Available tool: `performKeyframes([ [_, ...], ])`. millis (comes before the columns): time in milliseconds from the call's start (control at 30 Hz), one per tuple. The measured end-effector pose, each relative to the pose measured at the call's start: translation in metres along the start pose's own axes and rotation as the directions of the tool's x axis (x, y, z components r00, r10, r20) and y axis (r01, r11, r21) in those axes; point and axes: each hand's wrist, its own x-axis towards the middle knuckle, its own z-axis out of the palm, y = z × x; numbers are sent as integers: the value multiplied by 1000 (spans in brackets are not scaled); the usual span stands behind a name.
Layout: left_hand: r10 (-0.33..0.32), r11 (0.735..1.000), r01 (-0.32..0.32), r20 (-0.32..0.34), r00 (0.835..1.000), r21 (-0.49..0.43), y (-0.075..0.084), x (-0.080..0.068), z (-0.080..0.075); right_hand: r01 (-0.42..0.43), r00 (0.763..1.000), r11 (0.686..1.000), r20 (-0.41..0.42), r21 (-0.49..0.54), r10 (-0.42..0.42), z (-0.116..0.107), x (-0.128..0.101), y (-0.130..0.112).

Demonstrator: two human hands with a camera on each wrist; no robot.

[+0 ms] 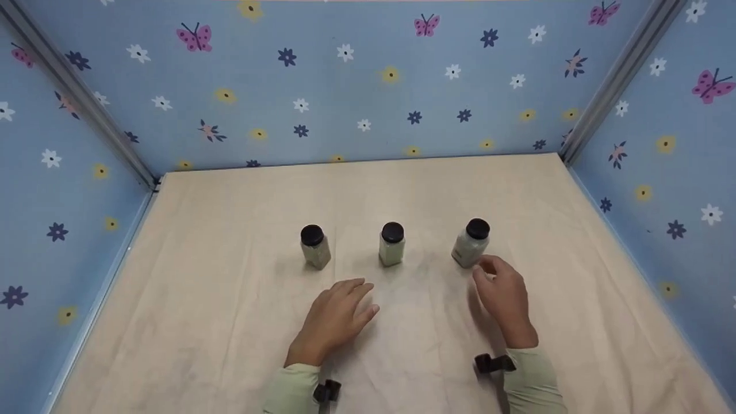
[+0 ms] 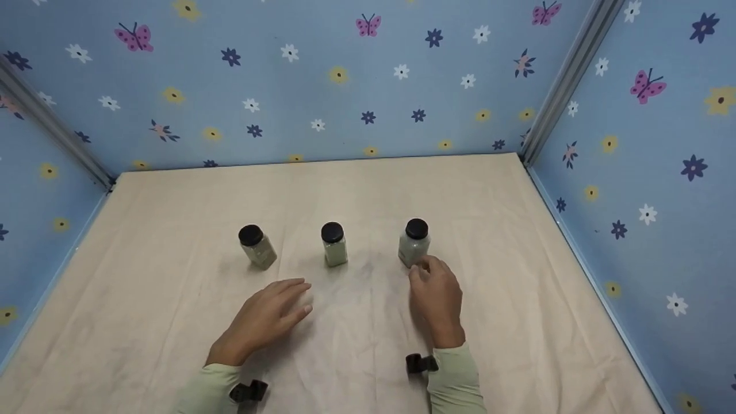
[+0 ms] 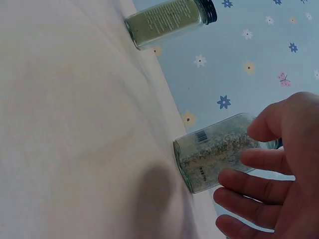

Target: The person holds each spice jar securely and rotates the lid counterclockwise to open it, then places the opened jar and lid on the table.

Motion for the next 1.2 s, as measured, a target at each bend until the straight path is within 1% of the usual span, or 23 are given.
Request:
performKeyframes([
  [167, 1, 998, 0, 7, 1000, -64, 7, 7, -7, -98, 993, 992, -61, 78, 103, 7, 10, -2],
  [267, -2, 995, 3, 11, 1000, -101, 9, 8, -10, -141, 987, 980, -55, 143, 150, 12, 14, 4],
  [367, -12, 992, 13, 13, 1000, -128, 11, 9, -13, -165, 984, 967, -39, 196, 175, 15, 18, 13],
  [500, -27, 987, 31, 24, 999, -161, 15, 12, -16, -167, 985, 957, -1, 239, 172, 18, 21, 21],
  [633, -23, 982, 30, 37, 999, -186, 17, 14, -13, -153, 988, 952, 34, 265, 149, 17, 20, 22],
  [700, -20, 981, 29, 49, 999, -190, 19, 15, -10, -140, 990, 954, 33, 265, 136, 18, 20, 23],
  [800, -11, 981, 24, 66, 998, -195, 24, 21, -3, -111, 994, 962, 9, 250, 113, 14, 19, 26],
  [867, -6, 981, 20, 73, 997, -191, 26, 24, 1, -99, 995, 962, 7, 255, 101, 13, 19, 27],
  [933, 6, 983, 7, 68, 998, -185, 29, 28, 5, -78, 997, 961, 9, 267, 79, 13, 19, 28],
  [1067, 48, 981, -40, 42, 998, -188, 32, 35, 9, -56, 998, 954, 26, 293, 51, 18, 19, 28],
  [1200, 77, 975, -82, -31, 997, -205, 31, 43, 12, -47, 999, 948, 40, 314, 36, 26, 21, 26],
])
